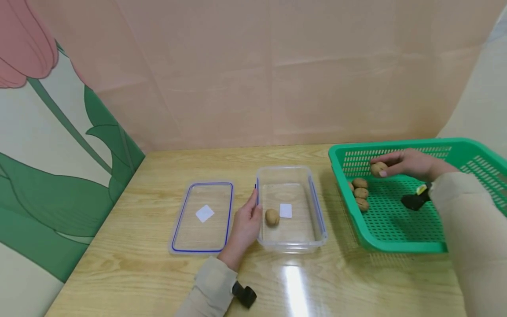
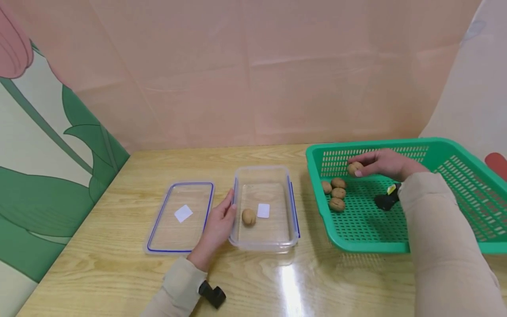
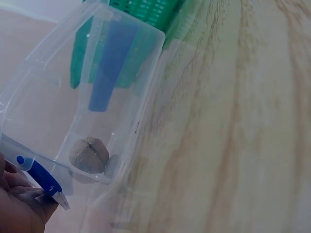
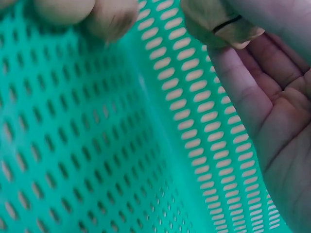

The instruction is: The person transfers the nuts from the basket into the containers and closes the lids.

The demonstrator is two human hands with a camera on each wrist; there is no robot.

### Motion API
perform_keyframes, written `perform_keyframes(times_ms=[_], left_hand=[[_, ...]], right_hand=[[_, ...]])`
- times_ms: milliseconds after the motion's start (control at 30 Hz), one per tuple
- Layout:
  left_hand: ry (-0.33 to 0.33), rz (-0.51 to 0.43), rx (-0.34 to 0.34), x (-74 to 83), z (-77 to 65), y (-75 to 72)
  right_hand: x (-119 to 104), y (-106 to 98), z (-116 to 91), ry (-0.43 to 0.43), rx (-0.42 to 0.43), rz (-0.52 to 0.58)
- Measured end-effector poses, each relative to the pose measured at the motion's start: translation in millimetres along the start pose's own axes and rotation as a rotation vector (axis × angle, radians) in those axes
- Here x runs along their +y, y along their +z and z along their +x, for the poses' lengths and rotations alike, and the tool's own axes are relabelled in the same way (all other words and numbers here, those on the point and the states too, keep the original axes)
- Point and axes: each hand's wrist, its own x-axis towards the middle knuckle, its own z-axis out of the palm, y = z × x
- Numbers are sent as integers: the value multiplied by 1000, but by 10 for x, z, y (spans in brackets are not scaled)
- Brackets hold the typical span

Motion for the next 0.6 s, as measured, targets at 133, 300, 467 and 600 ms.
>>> perform_keyframes(times_ms=[133,300,467,600], left_hand=[[-4,1,0,-5,9,2],[-3,7,3,0,6,2],[11,19,14,-6,-8,2],[1,16,8,0,-10,1]], right_hand=[[-91,12,-1,-78,55,56],[-206,42,-6,-97,75,83],[-316,83,20,-165,84,152],[-416,121,48,-230,91,194]])
